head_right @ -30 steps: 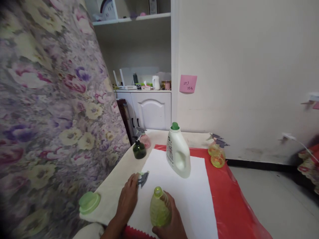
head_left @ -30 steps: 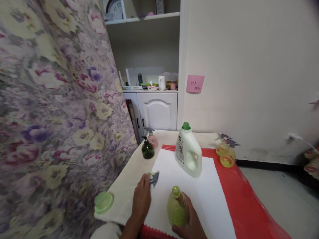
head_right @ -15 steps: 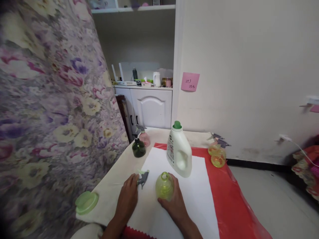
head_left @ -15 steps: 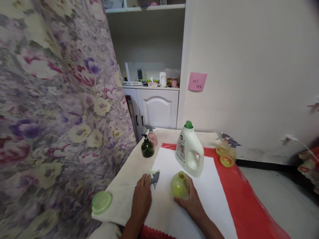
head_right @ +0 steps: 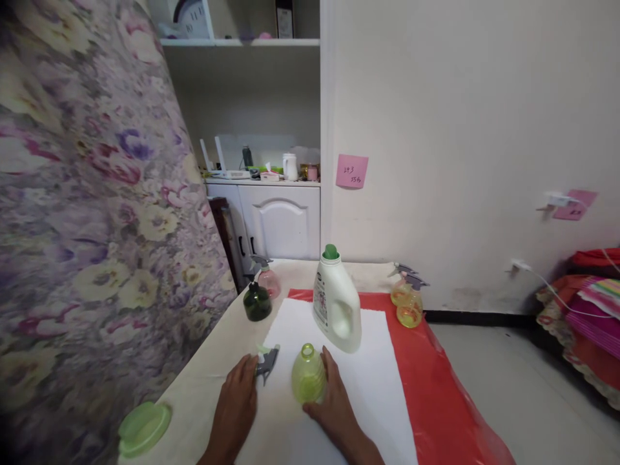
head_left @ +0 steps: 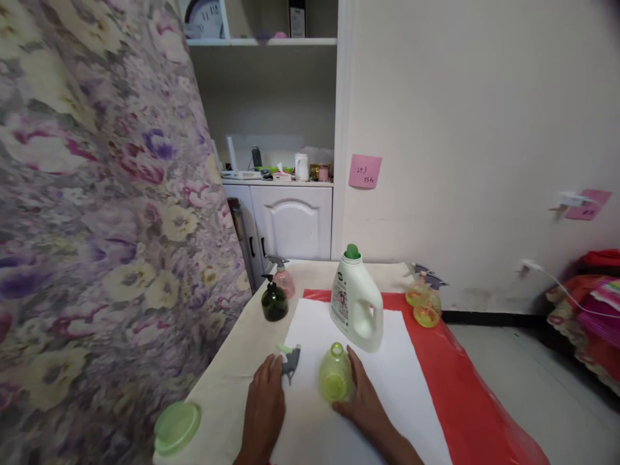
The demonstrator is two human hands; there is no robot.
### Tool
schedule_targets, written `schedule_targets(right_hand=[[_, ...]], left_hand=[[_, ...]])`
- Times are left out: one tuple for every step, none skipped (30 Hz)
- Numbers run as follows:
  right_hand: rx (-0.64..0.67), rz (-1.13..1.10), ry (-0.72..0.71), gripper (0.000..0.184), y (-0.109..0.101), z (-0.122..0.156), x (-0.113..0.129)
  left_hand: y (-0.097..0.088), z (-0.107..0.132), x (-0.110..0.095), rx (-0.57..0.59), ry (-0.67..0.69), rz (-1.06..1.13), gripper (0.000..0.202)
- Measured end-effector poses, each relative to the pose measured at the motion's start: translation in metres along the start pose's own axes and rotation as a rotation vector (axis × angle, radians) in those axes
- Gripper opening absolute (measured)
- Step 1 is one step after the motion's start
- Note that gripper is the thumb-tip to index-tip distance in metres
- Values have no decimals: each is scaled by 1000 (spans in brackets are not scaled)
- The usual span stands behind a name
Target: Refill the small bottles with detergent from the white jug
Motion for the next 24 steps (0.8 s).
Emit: schedule_targets(right_hand=[[1, -3, -1, 108, -3, 1, -2], [4, -2, -11, 107, -6, 3, -3], [6, 1, -27, 104, -11, 5, -3], [-2, 2, -45, 98, -18, 7, -1], [-23, -4, -60, 91, -26, 10, 1], [-58, -19, -68, 82, -36, 11, 5], [-108, -44, -70, 71, -48, 12, 9], [-170, -74, -66, 62, -61, 12, 14], [-234, -104, -60, 55, -74, 10, 20], [-293, -129, -61, 51, -87, 8, 27], [-337, -140, -67, 49, -98, 4, 35], [-371, -146, -75, 48, -107, -1, 42], [-397, -147, -83, 49, -115, -7, 50], [-415, -145, -90, 50, -120, -14, 56], [-424, -141, -98, 51, -123, -22, 63], [-423, -135, -105, 52, -125, -30, 69], [-411, -127, -111, 52, -124, -38, 74], [-393, -116, -115, 50, -122, -46, 79], [-371, -103, -117, 48, -119, -53, 83], [-349, -90, -116, 46, -115, -59, 87], [-328, -78, -112, 44, -112, -65, 91], [-308, -69, -105, 42, -110, -70, 94], [-291, -62, -96, 40, -107, -74, 97], [-273, -60, -87, 40, -106, -78, 99]], left_hand=[[0, 0, 0, 0, 1, -5, 51], [0, 0, 1, -4, -1, -10, 51], [0, 0, 1, -8, -2, -13, 51], [0, 0, 2, -14, -4, -14, 51], [0, 0, 2, -19, -5, -16, 51], [0, 0, 3, -22, -6, -18, 51], [1, 0, 3, -23, -8, -21, 51], [1, 0, 3, -22, -10, -24, 51], [1, 0, 4, -21, -15, -27, 51], [1, 1, 4, -20, -18, -29, 51], [2, 1, 4, -19, -19, -29, 51], [2, 1, 4, -18, -19, -27, 51], [3, 2, 4, -19, -16, -26, 51], [4, 2, 4, -19, -13, -25, 51], [5, 2, 4, -21, -11, -26, 52], [6, 3, 5, -22, -12, -29, 52], [7, 3, 5, -26, -18, -34, 52], [8, 4, 6, -32, -24, -37, 52], [9, 5, 6, -38, -30, -37, 52], [10, 6, 7, -47, -36, -37, 53], [11, 7, 8, -57, -40, -35, 54], [12, 8, 8, -66, -41, -32, 55], [14, 9, 9, -75, -42, -29, 55], [16, 10, 10, -85, -42, -24, 55]])
Point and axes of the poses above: each hand's wrist, its own z-axis away from the middle knuckle, its own y-axis out of the palm, x = y × z, the point moved 6 cm from there along -z, towards the middle knuckle, and after that the axes turned 15 degrees about y, right-handed, at the moved point
